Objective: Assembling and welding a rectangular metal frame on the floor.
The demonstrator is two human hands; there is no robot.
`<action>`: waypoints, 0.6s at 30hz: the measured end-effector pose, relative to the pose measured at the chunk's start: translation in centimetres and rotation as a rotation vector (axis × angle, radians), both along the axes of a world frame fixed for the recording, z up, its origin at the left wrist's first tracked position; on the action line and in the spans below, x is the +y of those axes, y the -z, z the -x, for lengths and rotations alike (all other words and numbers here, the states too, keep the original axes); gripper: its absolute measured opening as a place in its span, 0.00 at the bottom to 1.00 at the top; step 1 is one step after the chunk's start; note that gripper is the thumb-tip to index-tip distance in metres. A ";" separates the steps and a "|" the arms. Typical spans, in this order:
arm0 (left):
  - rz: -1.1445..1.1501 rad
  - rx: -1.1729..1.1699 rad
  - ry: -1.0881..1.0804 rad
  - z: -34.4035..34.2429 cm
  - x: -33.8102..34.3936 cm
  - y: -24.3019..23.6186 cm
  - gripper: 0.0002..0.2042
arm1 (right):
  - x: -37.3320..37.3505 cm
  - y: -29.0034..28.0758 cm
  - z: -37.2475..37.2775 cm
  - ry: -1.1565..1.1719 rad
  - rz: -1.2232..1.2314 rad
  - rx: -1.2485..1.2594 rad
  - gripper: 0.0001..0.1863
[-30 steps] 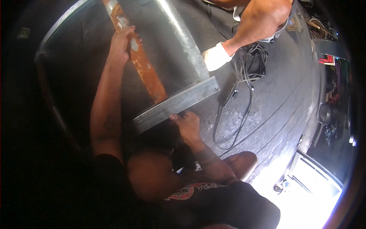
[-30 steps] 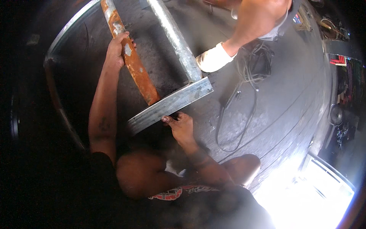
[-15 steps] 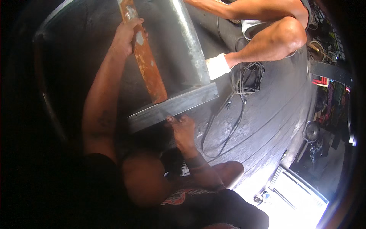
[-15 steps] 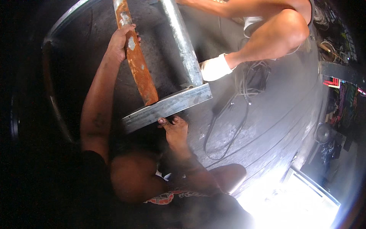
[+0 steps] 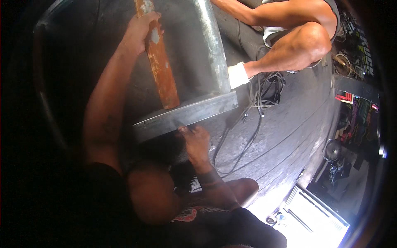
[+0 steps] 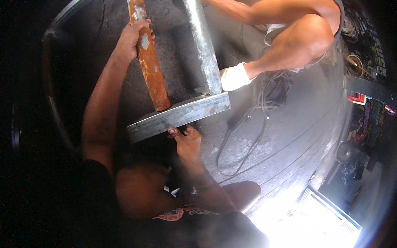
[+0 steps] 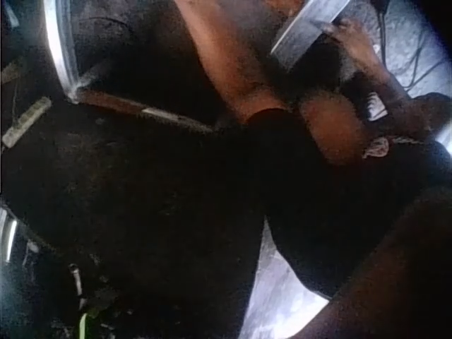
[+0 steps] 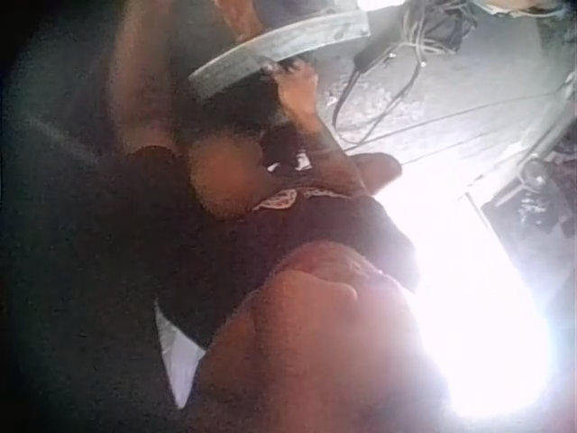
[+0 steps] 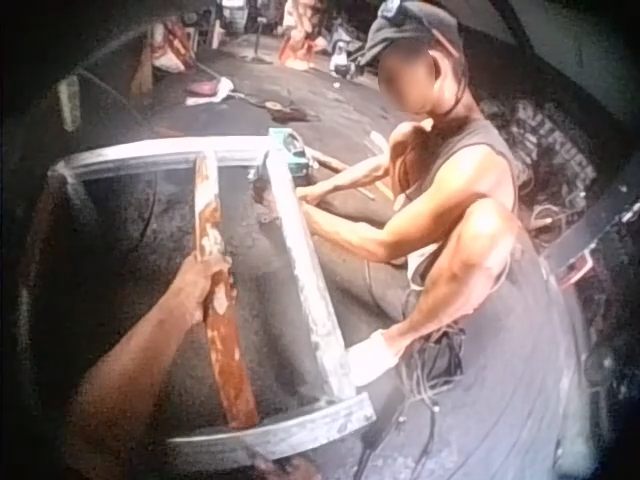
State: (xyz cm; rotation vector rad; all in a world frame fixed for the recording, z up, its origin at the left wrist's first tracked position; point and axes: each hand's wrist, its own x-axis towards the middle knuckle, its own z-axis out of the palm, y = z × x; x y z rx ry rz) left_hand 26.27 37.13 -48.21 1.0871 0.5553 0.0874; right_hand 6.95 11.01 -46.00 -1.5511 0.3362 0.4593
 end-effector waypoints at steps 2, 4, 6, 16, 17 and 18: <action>0.079 -0.011 -0.003 -0.2 0.1 -0.1 0.21 | 0.0 0.2 -0.4 0.055 -0.101 0.054 0.11; 0.083 0.000 -0.022 -0.4 0.4 -0.3 0.21 | -0.1 0.0 -1.0 -0.015 0.049 0.038 0.11; 0.079 -0.017 -0.012 -0.8 0.8 -0.5 0.21 | 0.0 -0.3 -1.4 -0.074 0.151 0.019 0.12; 0.133 0.047 -0.025 -0.7 1.0 -0.7 0.17 | 0.2 0.7 -1.0 0.028 -0.051 0.011 0.12; 0.136 0.046 -0.016 -0.7 0.8 -0.9 0.16 | 0.1 0.8 -1.0 0.029 -0.091 -0.011 0.12; 0.141 0.043 -0.007 -0.7 0.7 -1.0 0.16 | 0.0 0.9 -1.0 0.029 -0.056 -0.002 0.12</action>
